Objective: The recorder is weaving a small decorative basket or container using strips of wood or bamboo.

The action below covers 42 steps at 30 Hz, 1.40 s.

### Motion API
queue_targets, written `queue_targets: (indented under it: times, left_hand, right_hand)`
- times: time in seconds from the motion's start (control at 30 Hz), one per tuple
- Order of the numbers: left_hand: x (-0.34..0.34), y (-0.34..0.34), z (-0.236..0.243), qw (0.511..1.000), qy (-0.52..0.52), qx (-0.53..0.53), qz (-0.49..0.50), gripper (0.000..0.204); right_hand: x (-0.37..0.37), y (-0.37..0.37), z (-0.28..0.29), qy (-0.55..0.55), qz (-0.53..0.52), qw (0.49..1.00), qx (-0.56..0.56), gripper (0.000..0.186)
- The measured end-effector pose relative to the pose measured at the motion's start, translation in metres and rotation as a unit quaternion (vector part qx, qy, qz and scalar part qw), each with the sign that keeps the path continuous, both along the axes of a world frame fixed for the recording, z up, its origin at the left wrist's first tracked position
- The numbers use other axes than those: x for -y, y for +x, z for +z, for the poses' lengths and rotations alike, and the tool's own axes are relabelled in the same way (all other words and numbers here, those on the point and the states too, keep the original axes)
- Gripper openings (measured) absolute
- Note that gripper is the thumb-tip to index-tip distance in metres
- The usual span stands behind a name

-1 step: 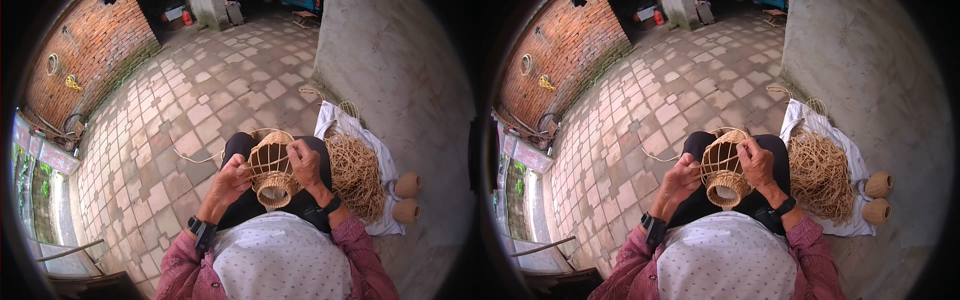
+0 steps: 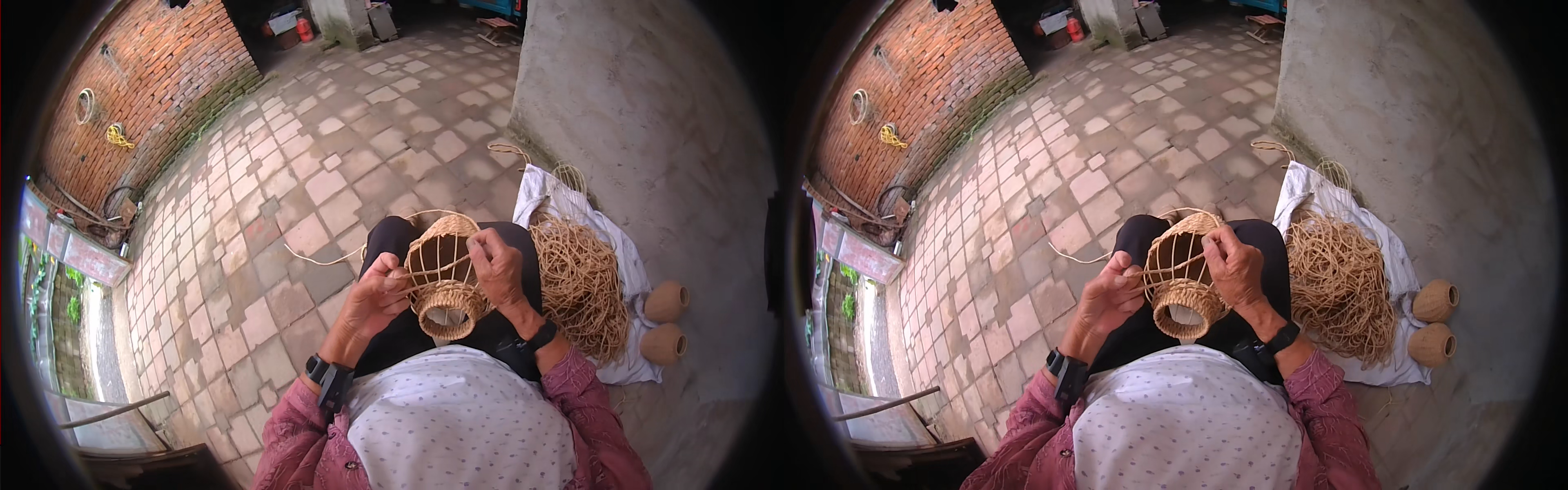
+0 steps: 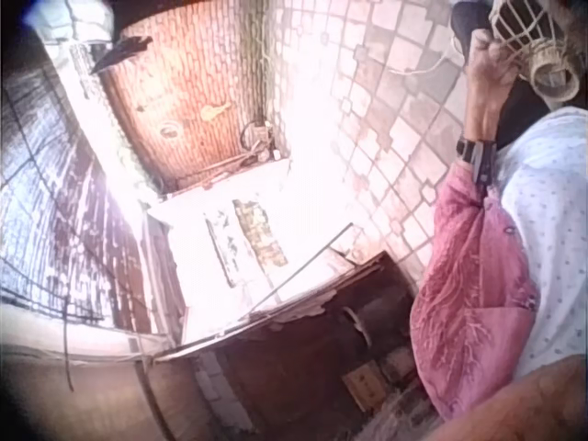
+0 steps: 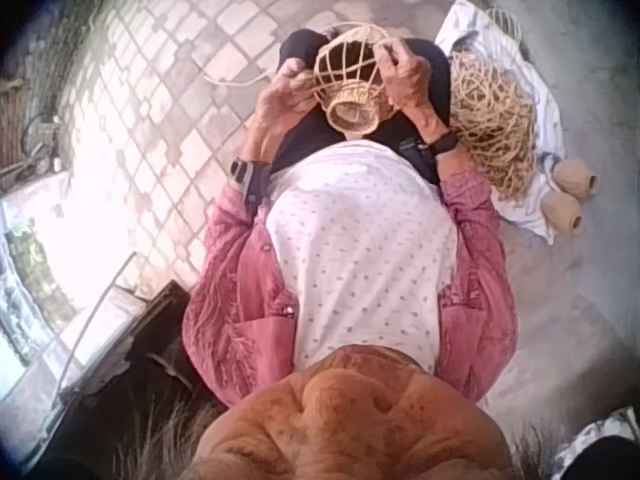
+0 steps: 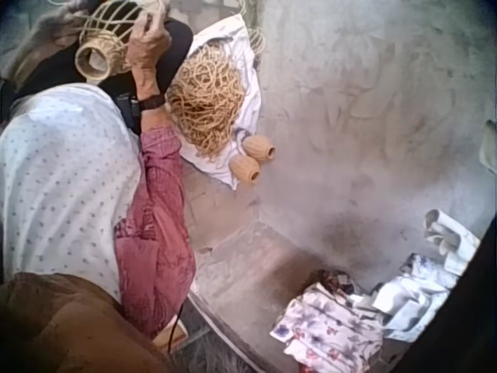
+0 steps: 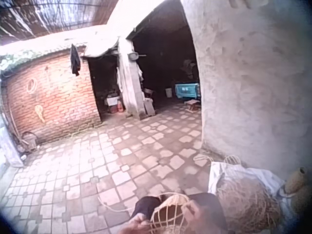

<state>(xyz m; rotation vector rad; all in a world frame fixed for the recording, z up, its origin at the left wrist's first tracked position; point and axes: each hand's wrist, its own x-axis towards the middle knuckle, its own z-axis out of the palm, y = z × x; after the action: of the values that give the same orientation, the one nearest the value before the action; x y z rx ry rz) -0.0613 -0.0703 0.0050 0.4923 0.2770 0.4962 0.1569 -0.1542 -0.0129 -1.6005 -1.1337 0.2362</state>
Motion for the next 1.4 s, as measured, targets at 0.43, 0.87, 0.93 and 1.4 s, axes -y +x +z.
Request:
queue_targets:
  times: [0.43,0.87,0.93,1.4]
  left_hand:
    - [-0.065,-0.043,-0.030,0.880,0.075,-0.398,0.248,0.032]
    - [-0.021,0.049,0.007,0.497,0.762,-0.368,0.195,0.009]
    - [-0.039,0.024,-0.001,0.485,0.692,-0.449,0.290,0.009]
    - [-0.046,0.035,-0.002,0.470,0.786,-0.333,0.224,0.015]
  right_hand:
    - [0.004,0.000,-0.009,0.035,-0.015,0.999,0.029,0.007]
    - [0.004,-0.003,-0.009,0.034,-0.002,0.999,0.035,0.005]
    - [0.009,0.000,-0.007,0.037,-0.008,0.999,0.016,0.005]
    - [0.009,-0.003,-0.005,0.027,-0.001,0.999,0.019,0.007]
